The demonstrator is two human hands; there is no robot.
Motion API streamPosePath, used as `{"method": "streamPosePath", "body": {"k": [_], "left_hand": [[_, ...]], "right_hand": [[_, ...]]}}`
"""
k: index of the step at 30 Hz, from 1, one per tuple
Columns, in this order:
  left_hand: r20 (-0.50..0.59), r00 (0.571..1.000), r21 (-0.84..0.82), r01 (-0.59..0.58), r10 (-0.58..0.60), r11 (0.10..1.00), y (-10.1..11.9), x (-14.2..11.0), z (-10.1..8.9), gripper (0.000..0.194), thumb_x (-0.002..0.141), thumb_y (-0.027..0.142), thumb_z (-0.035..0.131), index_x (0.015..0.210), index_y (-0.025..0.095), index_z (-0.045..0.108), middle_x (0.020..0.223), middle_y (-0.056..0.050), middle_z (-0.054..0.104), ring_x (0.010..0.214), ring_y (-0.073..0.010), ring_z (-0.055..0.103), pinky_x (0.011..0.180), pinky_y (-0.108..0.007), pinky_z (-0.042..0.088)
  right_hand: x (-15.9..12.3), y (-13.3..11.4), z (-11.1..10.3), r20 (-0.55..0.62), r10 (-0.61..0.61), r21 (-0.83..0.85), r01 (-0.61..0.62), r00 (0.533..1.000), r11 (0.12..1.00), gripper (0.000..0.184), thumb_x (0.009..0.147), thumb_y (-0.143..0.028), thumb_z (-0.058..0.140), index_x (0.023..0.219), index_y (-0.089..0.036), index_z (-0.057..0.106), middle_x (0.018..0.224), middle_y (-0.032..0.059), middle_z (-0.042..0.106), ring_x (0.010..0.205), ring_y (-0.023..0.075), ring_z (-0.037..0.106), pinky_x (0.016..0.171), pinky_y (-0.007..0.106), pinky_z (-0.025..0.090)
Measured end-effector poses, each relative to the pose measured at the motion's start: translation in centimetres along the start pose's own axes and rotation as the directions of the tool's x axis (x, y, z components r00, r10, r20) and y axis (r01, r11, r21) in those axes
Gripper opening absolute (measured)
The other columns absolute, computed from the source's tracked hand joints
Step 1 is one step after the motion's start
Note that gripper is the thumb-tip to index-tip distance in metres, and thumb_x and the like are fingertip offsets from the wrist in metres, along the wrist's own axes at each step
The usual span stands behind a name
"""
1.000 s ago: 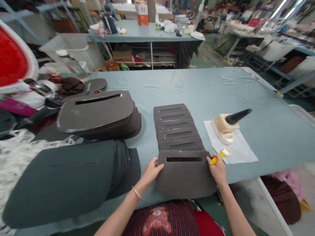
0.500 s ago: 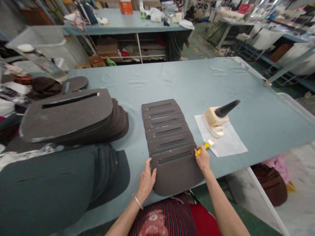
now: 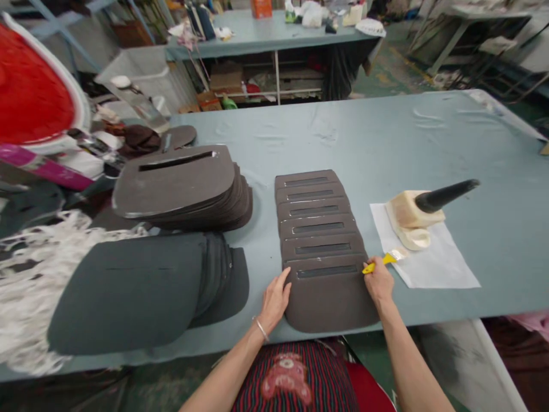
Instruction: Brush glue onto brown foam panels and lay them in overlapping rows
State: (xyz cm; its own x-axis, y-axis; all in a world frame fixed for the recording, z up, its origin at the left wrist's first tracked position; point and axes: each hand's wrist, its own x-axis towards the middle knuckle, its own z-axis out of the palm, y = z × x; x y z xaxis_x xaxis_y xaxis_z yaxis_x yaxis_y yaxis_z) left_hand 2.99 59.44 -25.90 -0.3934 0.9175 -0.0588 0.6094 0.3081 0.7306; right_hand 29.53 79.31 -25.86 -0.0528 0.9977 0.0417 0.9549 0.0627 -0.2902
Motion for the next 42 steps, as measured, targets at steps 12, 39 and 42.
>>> {"method": "streamPosePath", "body": {"k": [12, 39, 42], "left_hand": [[0.008, 1.000, 0.047, 0.007, -0.007, 0.999, -0.5, 0.0, 0.1, 0.044, 0.092, 0.026, 0.037, 0.136, 0.026, 0.040, 0.102, -0.008, 0.061, 0.090, -0.0191, 0.060, 0.081, -0.034, 0.050], [-0.023, 1.000, 0.420, 0.029, -0.021, 0.907, 1.2, -0.2, 0.5, 0.044, 0.091, 0.028, 0.038, 0.136, 0.027, 0.039, 0.093, -0.006, 0.055, 0.074, -0.0163, 0.056, 0.064, -0.026, 0.044], [-0.049, 0.998, 0.451, 0.001, 0.024, 0.893, 1.5, 0.0, 0.6, 0.043, 0.090, 0.026, 0.040, 0.132, 0.025, 0.043, 0.095, -0.007, 0.050, 0.082, -0.0178, 0.054, 0.068, -0.028, 0.045]], "right_hand": [[0.0, -0.2, -0.2, 0.000, 0.035, 0.013, -0.035, 0.999, 0.999, 0.016, 0.084, -0.031, 0.051, 0.093, -0.018, 0.054, 0.069, -0.0008, 0.050, 0.056, 0.0099, 0.035, 0.054, 0.022, 0.019], [-0.3, 0.3, 0.2, -0.091, -0.089, 0.056, 0.095, 0.992, 0.994, 0.012, 0.084, -0.026, 0.053, 0.092, -0.018, 0.050, 0.080, 0.0012, 0.046, 0.066, 0.0113, 0.038, 0.058, 0.022, 0.023], [-0.3, 0.5, 0.0, -0.120, -0.111, 0.003, 0.113, 0.987, 0.994, 0.017, 0.084, -0.030, 0.055, 0.096, -0.018, 0.051, 0.083, 0.0030, 0.046, 0.071, 0.0134, 0.040, 0.061, 0.023, 0.026]]}}
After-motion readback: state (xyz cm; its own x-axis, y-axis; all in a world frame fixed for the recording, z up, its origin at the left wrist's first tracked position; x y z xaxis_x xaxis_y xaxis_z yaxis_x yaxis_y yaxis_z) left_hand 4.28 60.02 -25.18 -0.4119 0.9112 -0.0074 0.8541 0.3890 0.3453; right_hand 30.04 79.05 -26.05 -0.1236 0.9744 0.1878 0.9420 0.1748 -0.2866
